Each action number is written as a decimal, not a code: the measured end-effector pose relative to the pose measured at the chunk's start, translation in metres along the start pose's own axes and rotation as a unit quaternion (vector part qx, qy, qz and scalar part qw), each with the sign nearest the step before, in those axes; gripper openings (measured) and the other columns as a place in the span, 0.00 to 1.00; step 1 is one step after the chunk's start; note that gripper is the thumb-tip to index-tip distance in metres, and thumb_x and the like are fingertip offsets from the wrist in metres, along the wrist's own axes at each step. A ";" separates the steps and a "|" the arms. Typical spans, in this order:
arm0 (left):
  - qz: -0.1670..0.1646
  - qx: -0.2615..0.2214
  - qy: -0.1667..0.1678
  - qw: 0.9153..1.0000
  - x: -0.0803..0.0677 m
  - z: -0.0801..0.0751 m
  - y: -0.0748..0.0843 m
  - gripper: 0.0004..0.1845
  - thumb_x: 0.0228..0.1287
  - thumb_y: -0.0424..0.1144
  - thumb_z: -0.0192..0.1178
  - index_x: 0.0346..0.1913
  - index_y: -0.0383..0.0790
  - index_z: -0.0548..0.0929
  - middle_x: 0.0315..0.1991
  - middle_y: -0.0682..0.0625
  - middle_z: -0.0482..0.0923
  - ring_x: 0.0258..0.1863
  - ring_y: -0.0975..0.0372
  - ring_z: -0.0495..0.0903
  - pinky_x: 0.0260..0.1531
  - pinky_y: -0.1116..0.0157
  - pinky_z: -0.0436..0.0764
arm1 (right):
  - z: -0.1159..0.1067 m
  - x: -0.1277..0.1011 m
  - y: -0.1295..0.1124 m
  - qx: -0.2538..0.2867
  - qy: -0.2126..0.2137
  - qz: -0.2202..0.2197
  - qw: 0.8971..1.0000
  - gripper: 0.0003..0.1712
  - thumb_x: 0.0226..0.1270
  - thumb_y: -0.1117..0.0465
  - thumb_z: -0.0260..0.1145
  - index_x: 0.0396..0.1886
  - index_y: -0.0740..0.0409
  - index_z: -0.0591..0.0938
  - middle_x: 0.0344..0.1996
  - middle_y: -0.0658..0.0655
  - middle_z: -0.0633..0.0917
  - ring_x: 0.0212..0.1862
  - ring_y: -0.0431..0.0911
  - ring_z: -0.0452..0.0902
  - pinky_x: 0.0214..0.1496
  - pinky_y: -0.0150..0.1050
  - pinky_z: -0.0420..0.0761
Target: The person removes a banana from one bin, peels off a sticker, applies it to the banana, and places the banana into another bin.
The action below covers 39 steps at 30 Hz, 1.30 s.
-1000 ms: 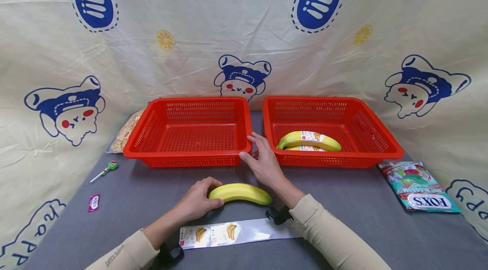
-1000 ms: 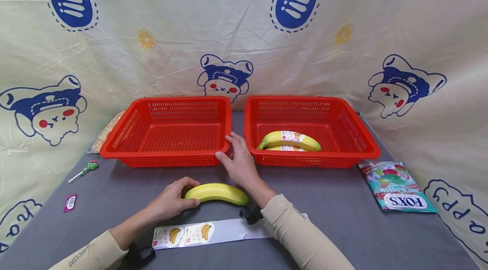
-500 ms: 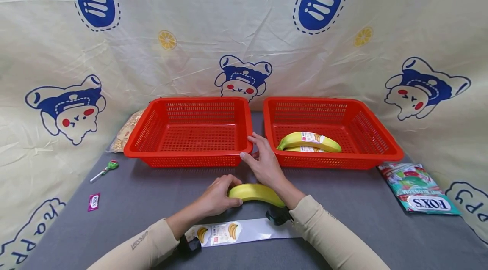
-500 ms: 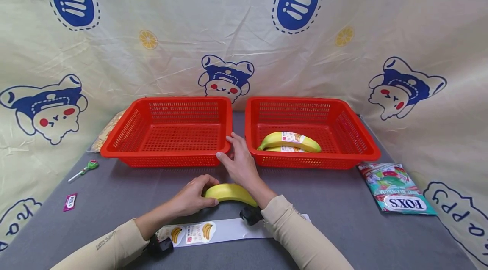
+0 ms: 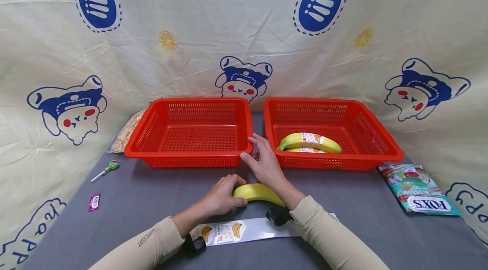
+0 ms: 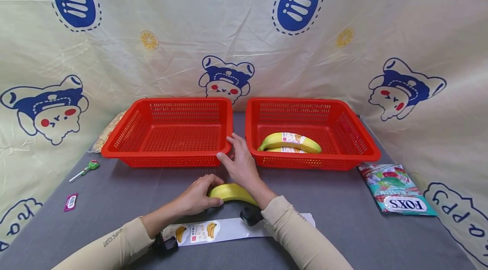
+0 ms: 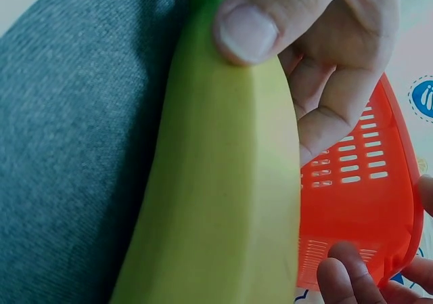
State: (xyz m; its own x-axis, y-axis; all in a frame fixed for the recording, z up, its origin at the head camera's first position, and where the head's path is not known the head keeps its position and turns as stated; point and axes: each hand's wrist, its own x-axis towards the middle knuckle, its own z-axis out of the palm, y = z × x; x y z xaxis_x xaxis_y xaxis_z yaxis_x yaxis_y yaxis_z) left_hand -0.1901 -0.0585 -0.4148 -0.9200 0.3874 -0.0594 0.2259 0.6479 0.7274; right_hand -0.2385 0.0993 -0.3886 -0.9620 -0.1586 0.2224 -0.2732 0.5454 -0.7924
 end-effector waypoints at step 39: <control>0.097 0.069 0.093 0.989 -0.095 -0.017 -0.009 0.15 0.44 0.35 0.70 0.39 0.45 0.82 0.33 0.55 0.74 0.36 0.67 0.68 0.35 0.70 0.68 | -0.017 -0.085 -0.011 -0.044 -0.113 -0.072 0.990 0.22 0.57 0.60 0.69 0.52 0.53 0.77 0.39 0.51 0.78 0.34 0.38 0.71 0.35 0.29 0.75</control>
State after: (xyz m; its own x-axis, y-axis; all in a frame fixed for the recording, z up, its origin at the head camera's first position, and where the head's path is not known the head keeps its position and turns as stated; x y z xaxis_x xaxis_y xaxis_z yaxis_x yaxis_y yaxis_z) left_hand -0.1105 -0.1119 -0.4044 -0.8946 0.3955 0.2080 0.4345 0.6615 0.6112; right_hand -0.1541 0.1205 -0.3889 -0.8898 -0.4151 0.1895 -0.4171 0.5714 -0.7068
